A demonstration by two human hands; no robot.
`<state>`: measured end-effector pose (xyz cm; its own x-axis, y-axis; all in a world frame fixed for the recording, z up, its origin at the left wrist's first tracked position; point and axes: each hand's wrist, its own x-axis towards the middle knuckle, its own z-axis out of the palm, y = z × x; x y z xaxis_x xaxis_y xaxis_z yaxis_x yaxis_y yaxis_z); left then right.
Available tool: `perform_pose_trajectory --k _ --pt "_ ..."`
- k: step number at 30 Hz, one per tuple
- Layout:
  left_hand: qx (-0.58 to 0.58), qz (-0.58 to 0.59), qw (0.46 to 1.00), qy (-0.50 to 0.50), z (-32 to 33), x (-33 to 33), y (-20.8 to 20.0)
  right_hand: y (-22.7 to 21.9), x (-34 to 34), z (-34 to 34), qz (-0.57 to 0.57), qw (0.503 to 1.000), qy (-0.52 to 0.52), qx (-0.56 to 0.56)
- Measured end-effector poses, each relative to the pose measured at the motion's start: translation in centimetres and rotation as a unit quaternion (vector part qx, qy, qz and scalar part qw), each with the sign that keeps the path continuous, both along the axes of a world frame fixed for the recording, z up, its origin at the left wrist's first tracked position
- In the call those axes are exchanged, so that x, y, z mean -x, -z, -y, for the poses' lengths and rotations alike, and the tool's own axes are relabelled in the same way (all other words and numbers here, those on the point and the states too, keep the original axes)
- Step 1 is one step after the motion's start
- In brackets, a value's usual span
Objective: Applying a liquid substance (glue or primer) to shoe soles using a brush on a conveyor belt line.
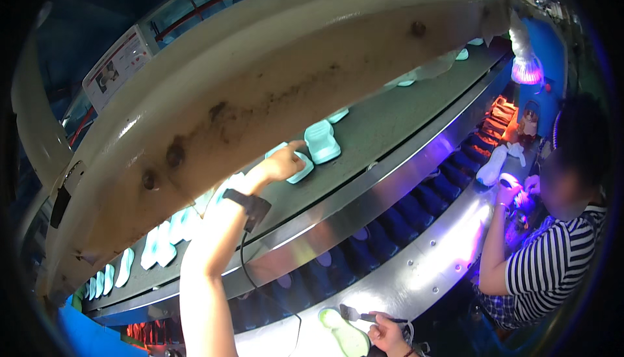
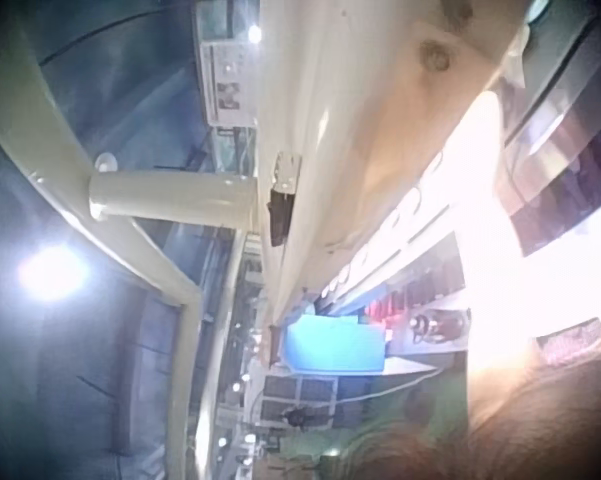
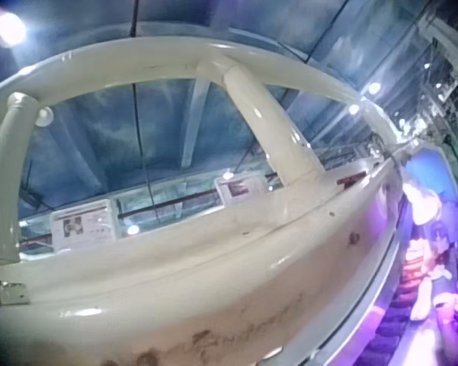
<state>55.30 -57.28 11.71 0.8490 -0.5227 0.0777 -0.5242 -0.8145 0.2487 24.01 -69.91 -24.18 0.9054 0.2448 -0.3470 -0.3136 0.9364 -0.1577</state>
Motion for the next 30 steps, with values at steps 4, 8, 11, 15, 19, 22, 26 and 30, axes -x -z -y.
perform_pose_trajectory --k 4,8,11,15,19,22,26,30 --pt "0.047 0.102 0.989 0.093 -6.0 7.7 0.5 1.2 0.0 0.8 -0.002 0.999 0.04 -0.003" --pt "-0.16 0.1 0.962 -0.197 -14.2 18.9 -2.4 0.7 -0.1 0.4 0.008 0.999 0.032 0.034" --pt "-0.108 0.109 0.912 -0.38 -27.9 20.4 -0.5 0.9 0.1 -0.2 0.008 0.999 0.012 0.032" --pt "-0.013 0.113 0.886 -0.449 -40.4 21.6 3.6 0.2 0.7 -0.8 0.018 0.999 0.008 0.046" --pt "0.043 0.21 0.886 -0.41 -42.2 20.0 5.7 1.0 0.6 -1.5 0.016 0.999 0.007 0.045" --pt "-0.014 0.216 0.884 -0.414 -45.2 18.8 6.2 0.5 0.9 -2.3 0.018 0.999 -0.006 0.037" --pt "-0.037 0.211 0.864 -0.456 -43.7 16.4 5.8 -0.5 1.3 -2.9 -0.018 0.997 0.0 0.074" --pt "-0.042 0.209 0.882 -0.419 -39.2 16.8 4.4 -0.4 1.9 -3.0 -0.019 0.996 0.012 0.081"
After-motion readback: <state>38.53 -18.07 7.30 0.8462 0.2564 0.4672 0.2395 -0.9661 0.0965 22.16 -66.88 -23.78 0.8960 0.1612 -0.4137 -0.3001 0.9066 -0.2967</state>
